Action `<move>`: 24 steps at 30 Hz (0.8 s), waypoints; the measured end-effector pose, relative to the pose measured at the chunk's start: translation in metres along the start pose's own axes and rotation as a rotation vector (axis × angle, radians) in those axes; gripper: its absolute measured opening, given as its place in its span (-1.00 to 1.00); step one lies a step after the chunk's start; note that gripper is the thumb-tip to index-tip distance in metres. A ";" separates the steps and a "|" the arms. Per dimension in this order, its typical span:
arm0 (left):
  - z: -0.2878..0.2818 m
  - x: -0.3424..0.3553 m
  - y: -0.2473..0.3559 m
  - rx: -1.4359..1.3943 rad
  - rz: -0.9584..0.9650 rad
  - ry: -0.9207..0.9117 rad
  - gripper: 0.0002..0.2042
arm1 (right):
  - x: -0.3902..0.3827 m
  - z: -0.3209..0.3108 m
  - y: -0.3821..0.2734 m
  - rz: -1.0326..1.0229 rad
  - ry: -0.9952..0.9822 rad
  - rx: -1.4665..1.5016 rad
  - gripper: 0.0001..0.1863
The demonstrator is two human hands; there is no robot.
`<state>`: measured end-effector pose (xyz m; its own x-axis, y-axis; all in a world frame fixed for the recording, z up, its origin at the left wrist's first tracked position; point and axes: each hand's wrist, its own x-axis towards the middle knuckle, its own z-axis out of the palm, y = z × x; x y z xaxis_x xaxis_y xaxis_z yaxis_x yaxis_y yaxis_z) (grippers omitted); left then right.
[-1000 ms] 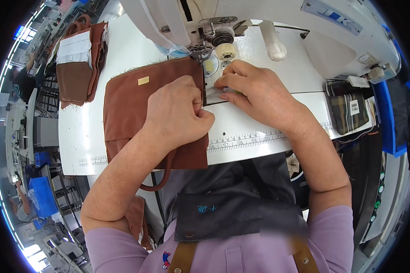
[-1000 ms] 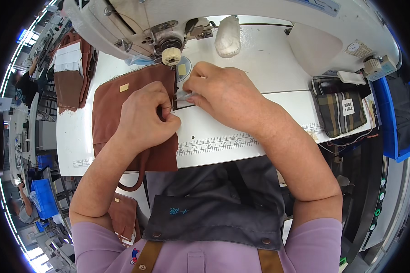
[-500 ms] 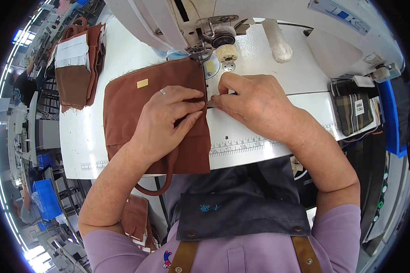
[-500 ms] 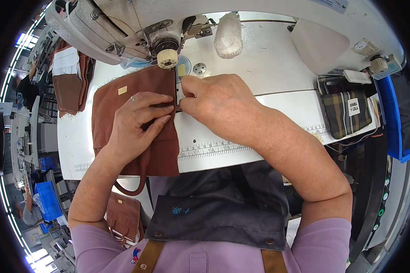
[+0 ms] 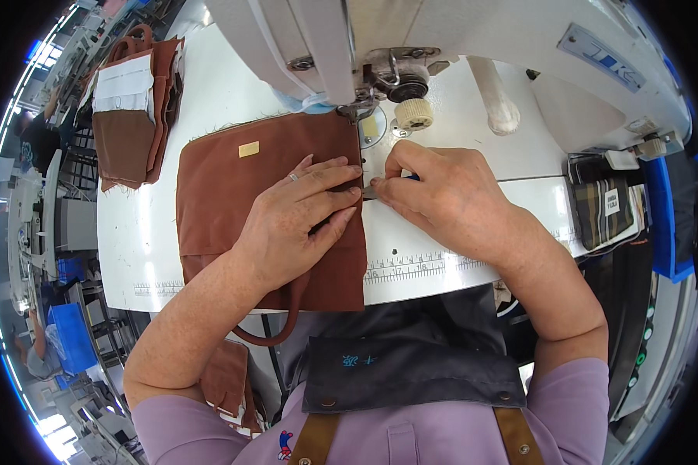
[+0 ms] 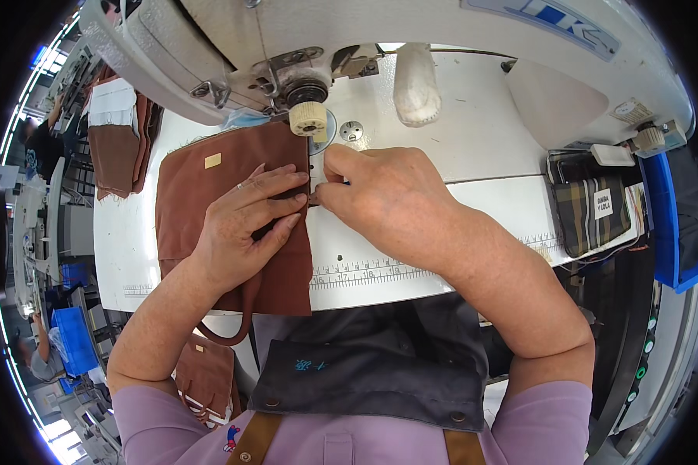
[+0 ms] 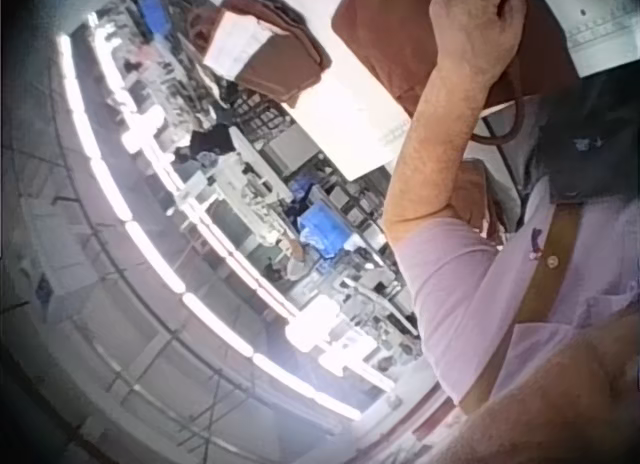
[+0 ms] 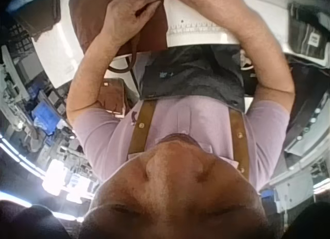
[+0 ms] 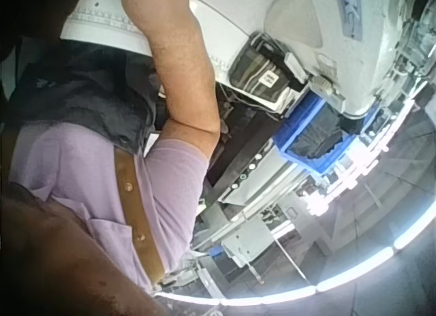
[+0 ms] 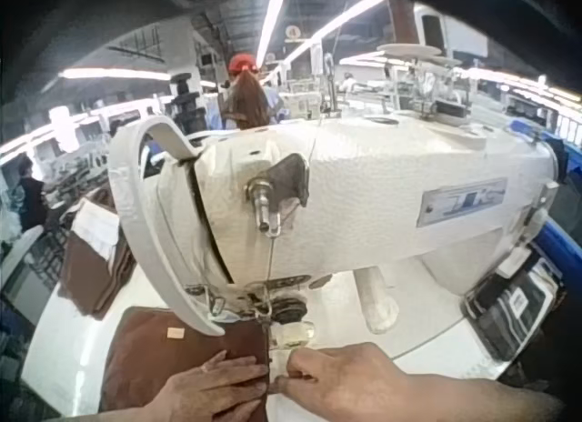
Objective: The person operates an industrial sewing machine to stitch the edges of brown fabric bags. They guide the material under the needle, use scissors to trim threads, and stack the finished items on the table. The process involves repetitive sewing and cutting actions on multiple identical units.
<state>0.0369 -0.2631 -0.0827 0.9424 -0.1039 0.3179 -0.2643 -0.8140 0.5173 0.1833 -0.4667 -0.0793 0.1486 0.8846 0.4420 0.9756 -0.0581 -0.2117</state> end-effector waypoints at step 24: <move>0.002 0.041 -0.033 0.124 -0.014 0.152 -0.82 | 0.024 0.018 0.031 0.027 0.148 -0.136 -0.89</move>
<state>0.0847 -0.2421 -0.0886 0.9014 -0.0124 0.4329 -0.2155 -0.8798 0.4236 0.2141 -0.4385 -0.0907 0.1876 0.8049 0.5630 0.9822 -0.1519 -0.1102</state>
